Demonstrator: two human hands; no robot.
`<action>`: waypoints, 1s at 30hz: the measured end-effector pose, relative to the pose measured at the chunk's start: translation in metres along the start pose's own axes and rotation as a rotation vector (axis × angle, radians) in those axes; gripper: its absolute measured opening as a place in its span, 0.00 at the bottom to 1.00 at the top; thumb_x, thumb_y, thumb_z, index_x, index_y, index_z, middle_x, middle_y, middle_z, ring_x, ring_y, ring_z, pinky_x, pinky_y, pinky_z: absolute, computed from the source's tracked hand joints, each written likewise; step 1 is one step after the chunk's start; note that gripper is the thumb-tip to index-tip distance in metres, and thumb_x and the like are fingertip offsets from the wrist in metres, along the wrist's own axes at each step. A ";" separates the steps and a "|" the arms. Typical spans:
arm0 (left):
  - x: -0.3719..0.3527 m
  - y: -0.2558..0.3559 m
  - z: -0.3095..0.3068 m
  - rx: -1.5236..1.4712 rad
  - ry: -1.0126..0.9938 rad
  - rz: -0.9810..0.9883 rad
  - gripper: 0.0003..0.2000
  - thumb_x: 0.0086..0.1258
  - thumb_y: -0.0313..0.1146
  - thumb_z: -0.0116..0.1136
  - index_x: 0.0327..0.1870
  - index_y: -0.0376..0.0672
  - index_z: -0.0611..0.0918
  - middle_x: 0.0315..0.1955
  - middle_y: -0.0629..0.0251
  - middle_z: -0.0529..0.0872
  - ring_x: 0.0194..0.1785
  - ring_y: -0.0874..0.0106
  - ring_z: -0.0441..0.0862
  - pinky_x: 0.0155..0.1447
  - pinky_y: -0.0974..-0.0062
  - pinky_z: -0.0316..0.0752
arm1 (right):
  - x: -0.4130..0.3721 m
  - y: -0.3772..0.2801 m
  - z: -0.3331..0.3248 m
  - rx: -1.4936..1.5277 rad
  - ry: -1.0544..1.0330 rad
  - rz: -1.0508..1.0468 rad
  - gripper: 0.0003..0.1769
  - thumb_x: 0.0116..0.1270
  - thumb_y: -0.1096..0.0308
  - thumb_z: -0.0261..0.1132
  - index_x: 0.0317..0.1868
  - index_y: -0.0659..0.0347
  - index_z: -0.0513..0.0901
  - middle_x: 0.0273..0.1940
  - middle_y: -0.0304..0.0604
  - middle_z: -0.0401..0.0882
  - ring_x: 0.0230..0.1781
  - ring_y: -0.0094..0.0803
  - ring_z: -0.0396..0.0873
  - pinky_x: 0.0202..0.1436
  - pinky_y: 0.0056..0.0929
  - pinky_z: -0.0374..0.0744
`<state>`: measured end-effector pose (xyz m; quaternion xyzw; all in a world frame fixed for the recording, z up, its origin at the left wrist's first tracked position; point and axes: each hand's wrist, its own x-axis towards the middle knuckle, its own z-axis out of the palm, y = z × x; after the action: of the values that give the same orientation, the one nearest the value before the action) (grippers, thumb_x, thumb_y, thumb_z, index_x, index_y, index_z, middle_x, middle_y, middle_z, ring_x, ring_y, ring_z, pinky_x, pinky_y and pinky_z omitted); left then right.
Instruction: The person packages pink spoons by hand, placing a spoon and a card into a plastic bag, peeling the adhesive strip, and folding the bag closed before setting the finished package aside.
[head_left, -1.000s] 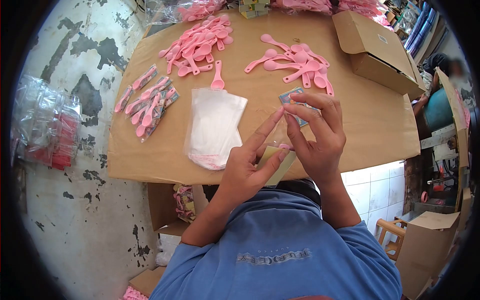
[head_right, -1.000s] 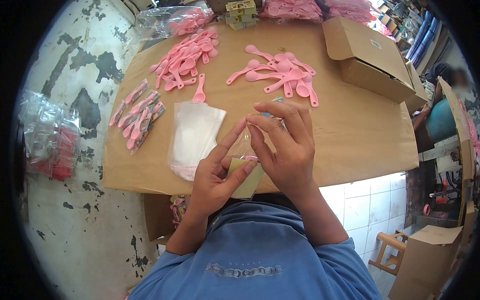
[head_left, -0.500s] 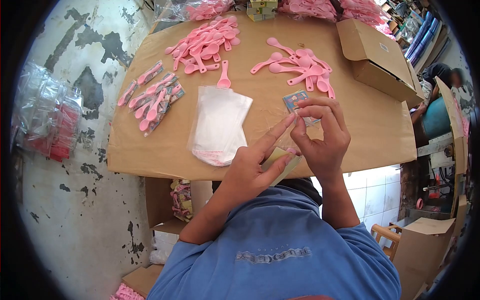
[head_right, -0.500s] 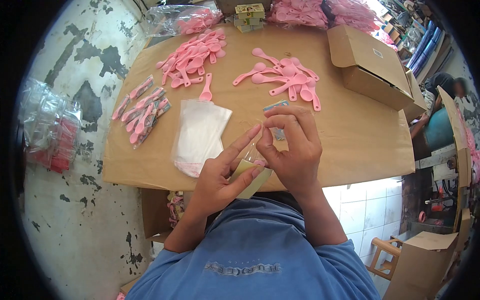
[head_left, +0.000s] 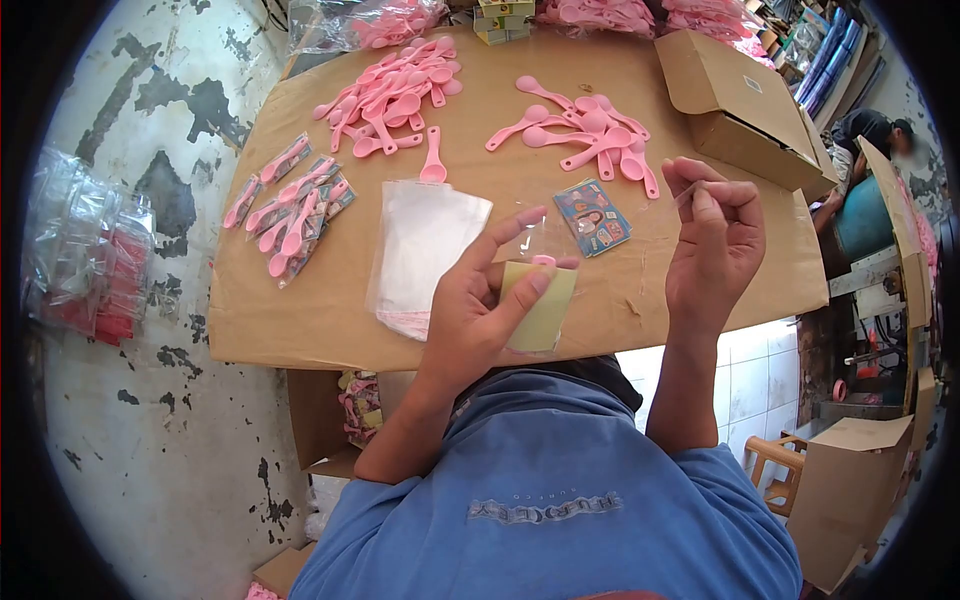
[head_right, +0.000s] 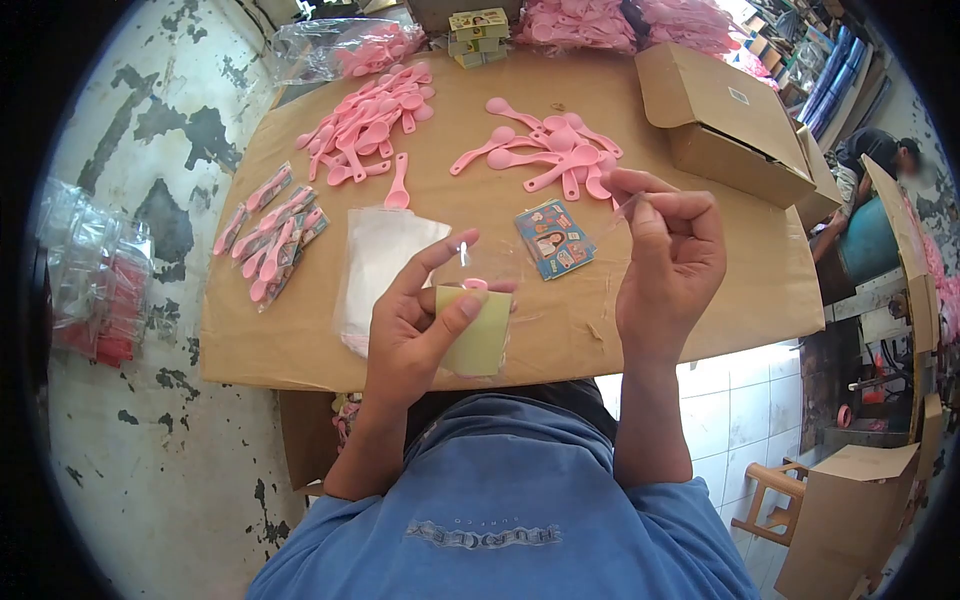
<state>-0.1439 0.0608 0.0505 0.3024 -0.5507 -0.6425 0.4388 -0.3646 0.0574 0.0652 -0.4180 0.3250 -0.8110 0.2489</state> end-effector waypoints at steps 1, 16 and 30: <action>0.001 -0.001 -0.003 -0.009 0.018 -0.007 0.25 0.81 0.29 0.59 0.75 0.33 0.69 0.48 0.47 0.91 0.54 0.67 0.90 0.53 0.77 0.84 | 0.000 0.001 0.002 0.075 0.033 0.013 0.07 0.73 0.85 0.56 0.45 0.67 0.77 0.45 0.53 0.86 0.45 0.31 0.85 0.52 0.25 0.81; 0.012 -0.024 -0.021 -0.049 0.124 0.150 0.15 0.80 0.28 0.60 0.62 0.30 0.80 0.57 0.52 0.86 0.53 0.74 0.87 0.57 0.74 0.84 | -0.042 0.030 0.015 -0.162 -0.550 0.540 0.12 0.75 0.68 0.70 0.53 0.64 0.84 0.40 0.33 0.83 0.36 0.14 0.75 0.40 0.16 0.74; 0.009 -0.024 -0.022 0.017 0.162 0.098 0.09 0.78 0.24 0.62 0.55 0.32 0.84 0.41 0.57 0.92 0.41 0.80 0.86 0.46 0.82 0.78 | -0.032 0.022 -0.002 0.061 -0.468 0.727 0.05 0.77 0.73 0.66 0.49 0.61 0.86 0.34 0.28 0.80 0.30 0.11 0.68 0.33 0.16 0.66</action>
<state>-0.1341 0.0427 0.0233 0.3299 -0.5329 -0.5889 0.5103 -0.3462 0.0651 0.0316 -0.4411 0.3619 -0.5632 0.5978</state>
